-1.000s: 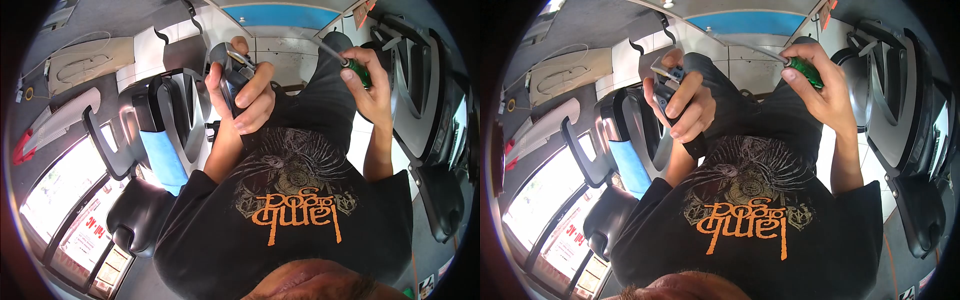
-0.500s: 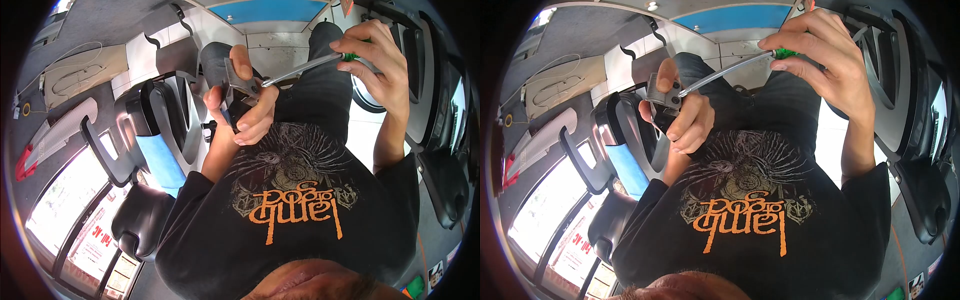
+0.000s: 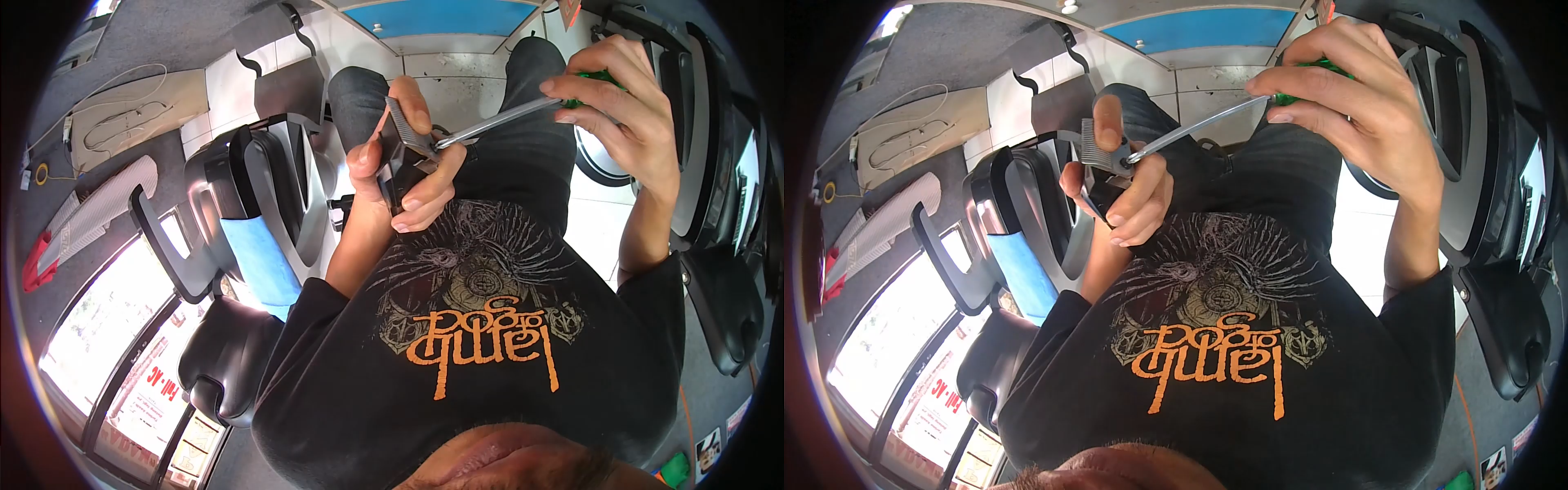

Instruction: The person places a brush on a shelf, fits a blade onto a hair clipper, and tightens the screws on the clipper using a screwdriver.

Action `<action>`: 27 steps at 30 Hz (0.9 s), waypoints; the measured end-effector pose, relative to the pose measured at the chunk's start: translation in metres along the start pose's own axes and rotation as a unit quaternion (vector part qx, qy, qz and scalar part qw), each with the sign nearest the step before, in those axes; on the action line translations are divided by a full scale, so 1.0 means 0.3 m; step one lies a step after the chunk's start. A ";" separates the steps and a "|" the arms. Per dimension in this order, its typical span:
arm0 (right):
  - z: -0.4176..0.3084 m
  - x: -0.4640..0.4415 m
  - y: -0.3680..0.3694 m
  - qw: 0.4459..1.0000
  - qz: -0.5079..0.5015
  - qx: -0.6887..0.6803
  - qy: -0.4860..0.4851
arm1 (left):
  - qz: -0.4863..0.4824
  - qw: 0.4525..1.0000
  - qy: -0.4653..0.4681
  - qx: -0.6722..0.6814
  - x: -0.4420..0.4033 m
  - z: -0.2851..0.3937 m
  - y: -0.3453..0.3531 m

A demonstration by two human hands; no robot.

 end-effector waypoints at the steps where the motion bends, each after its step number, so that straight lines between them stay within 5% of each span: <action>1: -0.007 -0.004 -0.007 1.000 -0.010 0.014 -0.008 | 0.019 1.000 -0.005 -0.021 0.005 -0.003 -0.010; 7: -0.051 -0.008 -0.047 0.988 -0.133 0.061 -0.049 | 0.156 0.975 -0.076 -0.139 0.051 -0.029 -0.070; 11: 0.000 0.021 -0.031 0.975 -0.219 -0.019 0.022 | 0.199 0.956 -0.106 -0.187 0.054 -0.051 -0.084; 17: 0.036 0.044 0.018 0.960 -0.199 -0.096 0.173 | 0.171 0.972 -0.108 -0.122 0.073 -0.055 -0.121; 25: -0.024 -0.015 -0.028 0.996 -0.073 0.026 -0.041 | 0.114 0.991 -0.072 -0.011 0.054 -0.042 -0.109; 27: -0.007 0.000 -0.024 0.996 -0.084 -0.020 -0.020 | 0.092 0.993 -0.069 0.001 0.047 -0.042 -0.095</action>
Point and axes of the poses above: each hand's wrist, its own x-axis away from the middle knuckle, its own y-axis out of the palm, z = x × y, the point moved 8 cm from there along -x, towards the middle knuckle, and after that the axes turned 7 degrees about -x, right-handed, at the moved point
